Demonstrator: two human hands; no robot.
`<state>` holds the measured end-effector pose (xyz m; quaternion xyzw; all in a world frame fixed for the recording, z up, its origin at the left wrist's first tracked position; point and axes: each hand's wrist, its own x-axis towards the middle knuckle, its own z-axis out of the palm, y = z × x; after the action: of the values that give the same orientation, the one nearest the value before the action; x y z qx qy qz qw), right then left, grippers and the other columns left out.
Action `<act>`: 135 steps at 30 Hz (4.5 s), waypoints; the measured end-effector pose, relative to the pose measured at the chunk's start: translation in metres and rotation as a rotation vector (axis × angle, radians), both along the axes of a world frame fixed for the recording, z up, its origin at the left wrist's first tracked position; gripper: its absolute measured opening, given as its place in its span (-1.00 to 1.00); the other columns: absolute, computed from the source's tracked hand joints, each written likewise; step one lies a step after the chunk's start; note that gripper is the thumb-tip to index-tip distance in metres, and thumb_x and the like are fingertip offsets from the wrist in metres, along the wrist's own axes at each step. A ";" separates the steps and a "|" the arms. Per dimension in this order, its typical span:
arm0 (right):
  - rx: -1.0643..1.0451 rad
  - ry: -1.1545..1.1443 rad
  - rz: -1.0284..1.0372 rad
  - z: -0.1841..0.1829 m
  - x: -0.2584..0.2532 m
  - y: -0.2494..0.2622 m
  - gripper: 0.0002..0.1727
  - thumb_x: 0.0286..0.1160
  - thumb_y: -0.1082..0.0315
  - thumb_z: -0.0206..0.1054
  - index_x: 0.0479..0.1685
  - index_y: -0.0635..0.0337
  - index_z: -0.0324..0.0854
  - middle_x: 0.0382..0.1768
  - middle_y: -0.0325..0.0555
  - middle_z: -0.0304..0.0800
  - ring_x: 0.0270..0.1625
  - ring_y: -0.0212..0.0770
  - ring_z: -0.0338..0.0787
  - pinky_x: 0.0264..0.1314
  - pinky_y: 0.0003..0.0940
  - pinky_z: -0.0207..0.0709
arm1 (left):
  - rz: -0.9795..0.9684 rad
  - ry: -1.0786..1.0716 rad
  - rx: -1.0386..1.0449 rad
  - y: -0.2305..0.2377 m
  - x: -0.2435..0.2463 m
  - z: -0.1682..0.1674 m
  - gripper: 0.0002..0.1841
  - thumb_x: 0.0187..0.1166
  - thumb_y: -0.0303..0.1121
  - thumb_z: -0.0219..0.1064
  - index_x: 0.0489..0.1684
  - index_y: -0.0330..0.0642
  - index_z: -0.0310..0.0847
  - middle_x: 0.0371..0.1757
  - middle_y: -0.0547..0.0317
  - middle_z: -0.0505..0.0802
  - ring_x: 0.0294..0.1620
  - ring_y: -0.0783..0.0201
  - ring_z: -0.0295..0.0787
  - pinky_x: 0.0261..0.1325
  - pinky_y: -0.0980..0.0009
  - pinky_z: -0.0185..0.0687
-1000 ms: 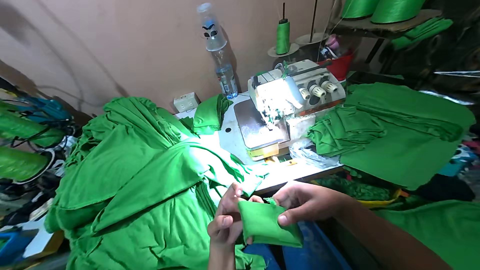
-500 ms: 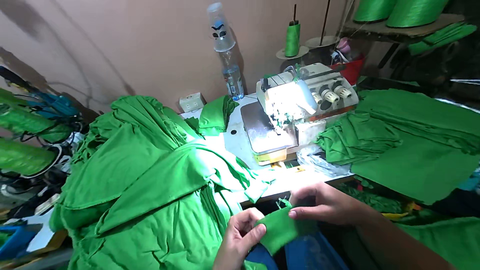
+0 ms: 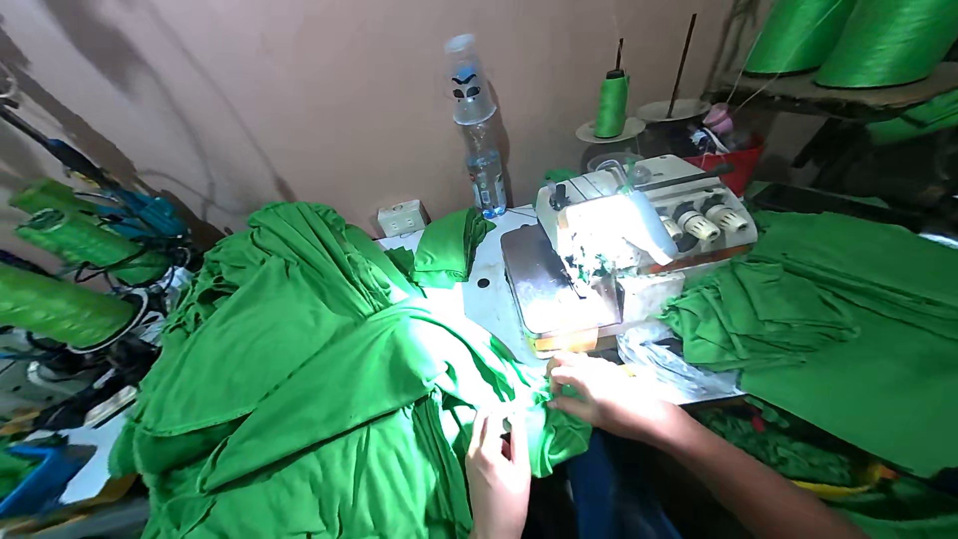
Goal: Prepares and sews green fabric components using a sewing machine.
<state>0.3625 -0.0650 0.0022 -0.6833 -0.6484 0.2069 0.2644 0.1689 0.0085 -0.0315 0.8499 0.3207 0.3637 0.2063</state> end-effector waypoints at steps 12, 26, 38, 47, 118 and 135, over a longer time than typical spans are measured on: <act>0.231 0.128 -0.029 0.011 -0.012 -0.026 -0.77 0.38 0.33 0.51 -0.27 0.39 0.76 -0.19 0.12 0.72 -0.30 -0.20 0.63 -0.20 -0.36 0.52 | -0.047 -0.038 0.097 0.004 0.002 0.005 -0.83 0.45 -0.53 0.33 -0.27 -0.42 0.85 -0.18 -0.19 0.89 -0.26 0.10 0.89 -0.13 0.30 0.80; 0.515 0.212 -0.022 0.021 -0.025 -0.050 -0.81 0.31 0.32 0.49 -0.40 0.30 0.71 -0.31 -0.06 0.72 -0.40 -0.49 0.54 -0.42 -0.69 0.35 | -0.388 -0.168 -0.271 -0.006 -0.026 0.045 -0.80 0.41 -0.63 0.06 -0.33 -0.35 0.66 -0.17 0.17 0.80 -0.30 0.68 0.62 -0.19 0.75 0.54; 0.698 0.054 -0.053 0.025 -0.024 -0.037 -0.77 0.23 0.26 0.50 -0.53 0.24 0.65 -0.44 -0.09 0.71 -0.43 -0.40 0.59 -0.42 -0.63 0.38 | -0.381 -0.169 -0.144 -0.021 -0.032 0.068 -0.81 0.32 -0.38 0.51 -0.52 -0.34 0.72 -0.30 0.06 0.78 -0.30 0.57 0.66 -0.26 0.75 0.54; 0.901 -0.237 -0.335 0.014 0.001 -0.023 -0.77 0.38 0.28 0.31 -0.32 0.22 0.82 -0.51 -0.06 0.78 -0.52 -0.21 0.75 -0.49 -0.40 0.60 | -0.115 -0.023 -0.105 -0.015 0.003 0.082 -0.84 0.42 -0.41 0.46 -0.29 -0.36 0.83 -0.34 0.02 0.84 -0.41 0.38 0.73 -0.27 0.51 0.67; 0.521 0.515 -0.507 0.053 0.046 0.001 -0.66 0.41 0.33 0.46 0.03 0.44 0.73 -0.24 -0.09 0.84 -0.20 -0.49 0.76 0.00 -0.52 0.65 | -0.861 0.450 -0.205 0.103 0.144 0.172 -0.68 0.58 -0.42 0.34 0.13 -0.53 0.66 0.22 -0.34 0.74 0.35 -0.05 0.63 0.49 0.09 0.43; 0.815 0.929 -0.614 0.036 0.024 -0.015 -0.19 0.58 0.17 0.03 0.76 0.46 -0.10 0.49 0.04 0.44 0.24 -0.48 0.69 0.17 -0.52 0.67 | -0.985 0.494 0.029 0.088 0.140 0.179 -0.71 0.31 -0.46 0.57 -0.16 -0.55 0.76 0.03 -0.38 0.79 0.20 -0.17 0.70 0.39 0.02 0.49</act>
<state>0.3863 -0.0802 0.0378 -0.5225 -0.2710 0.1339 0.7973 0.3087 0.0962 0.1479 0.9624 -0.0809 0.0182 0.2587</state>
